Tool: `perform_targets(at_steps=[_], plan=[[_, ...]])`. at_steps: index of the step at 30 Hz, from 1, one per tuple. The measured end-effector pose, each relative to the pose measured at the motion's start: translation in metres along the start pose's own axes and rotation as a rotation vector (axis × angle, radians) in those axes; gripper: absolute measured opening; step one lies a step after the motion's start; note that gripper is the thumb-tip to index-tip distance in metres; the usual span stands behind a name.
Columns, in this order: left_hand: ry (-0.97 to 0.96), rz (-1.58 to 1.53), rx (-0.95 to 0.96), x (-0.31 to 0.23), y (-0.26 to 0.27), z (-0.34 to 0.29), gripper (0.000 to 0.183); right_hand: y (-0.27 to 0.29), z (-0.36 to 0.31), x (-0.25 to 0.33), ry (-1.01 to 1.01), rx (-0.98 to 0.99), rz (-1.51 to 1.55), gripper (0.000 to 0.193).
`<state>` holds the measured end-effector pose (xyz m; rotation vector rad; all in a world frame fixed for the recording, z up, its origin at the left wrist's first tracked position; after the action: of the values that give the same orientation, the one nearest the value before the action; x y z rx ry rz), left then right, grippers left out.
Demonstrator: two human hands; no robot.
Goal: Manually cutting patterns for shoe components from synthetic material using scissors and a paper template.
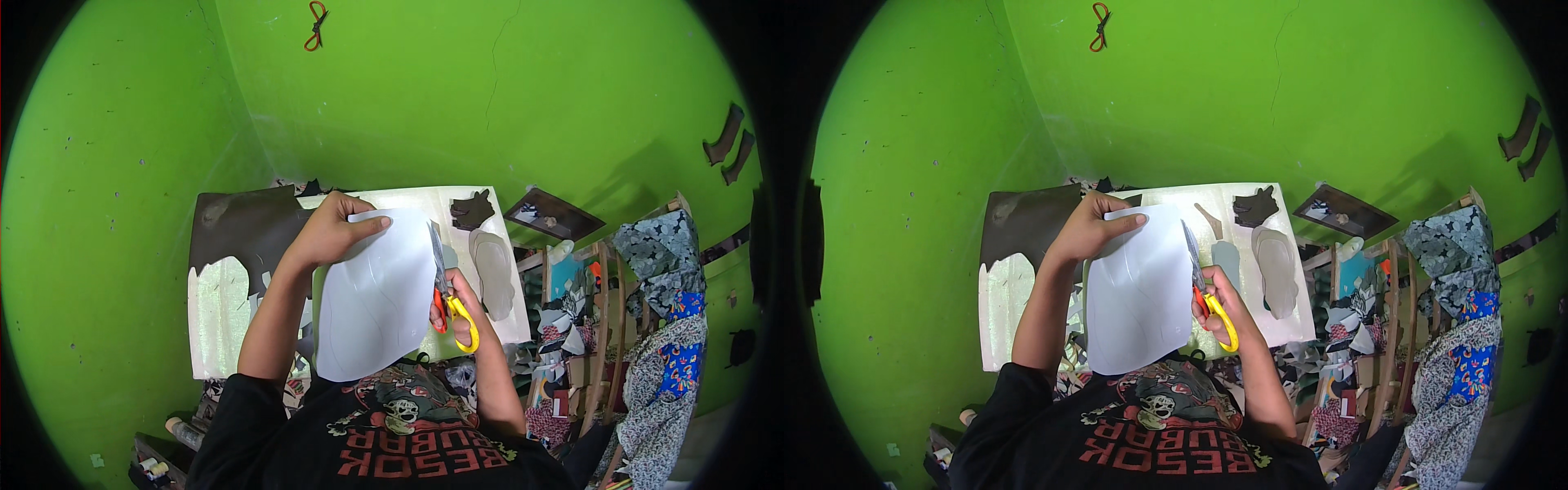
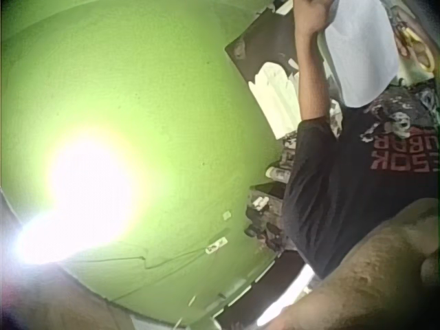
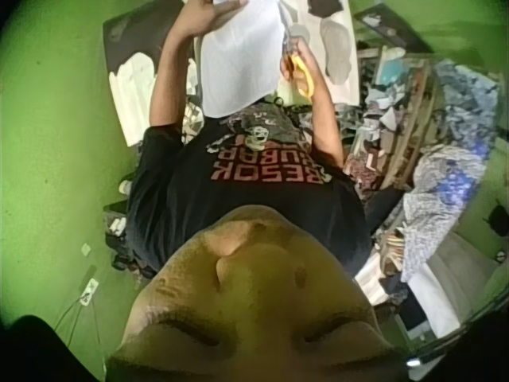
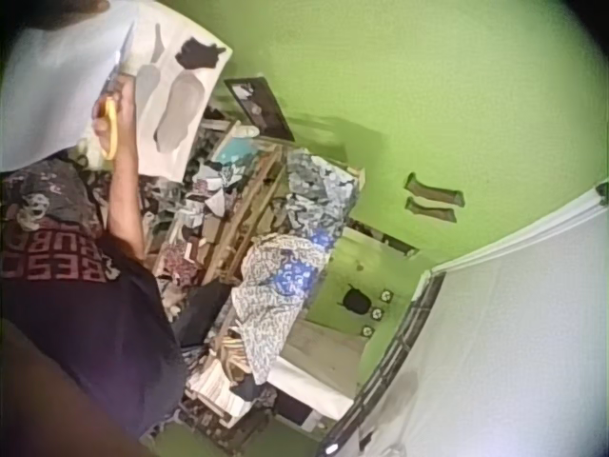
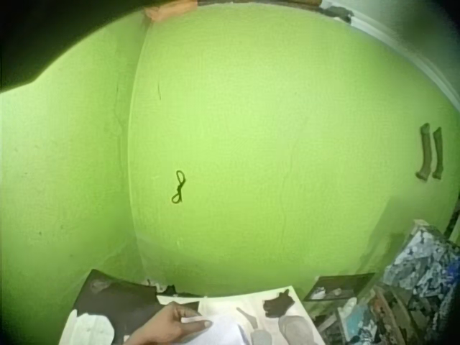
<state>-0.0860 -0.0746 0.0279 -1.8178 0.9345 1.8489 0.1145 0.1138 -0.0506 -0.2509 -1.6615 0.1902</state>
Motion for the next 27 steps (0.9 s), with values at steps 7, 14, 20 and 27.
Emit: perform_targets(at_steps=[7,14,20,27], plan=[[-0.015,0.019,-0.004,-0.004,0.002,0.000,0.026,-0.001,0.000,0.002,-0.008,-0.056,0.025,0.064],[-0.040,0.032,0.005,-0.005,0.003,0.003,0.027,0.005,0.001,0.000,-0.051,-0.100,0.007,0.063],[-0.035,0.025,0.010,-0.002,0.006,0.005,0.028,-0.001,0.002,0.010,-0.081,-0.119,-0.012,0.055],[0.026,0.068,0.067,-0.009,0.006,0.003,0.027,0.005,0.004,0.004,-0.055,-0.057,0.156,0.033]])
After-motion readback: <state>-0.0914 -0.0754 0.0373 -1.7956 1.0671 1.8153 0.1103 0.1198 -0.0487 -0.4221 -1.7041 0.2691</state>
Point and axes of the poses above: each hand's wrist, its own z-axis towards the middle knuckle, its own y-axis out of the back of the hand, x = y × z, the point moved 2 cm from there along z, towards the middle knuckle, and after that the axes turned 4 degrees about y, right-handed, at the moved point
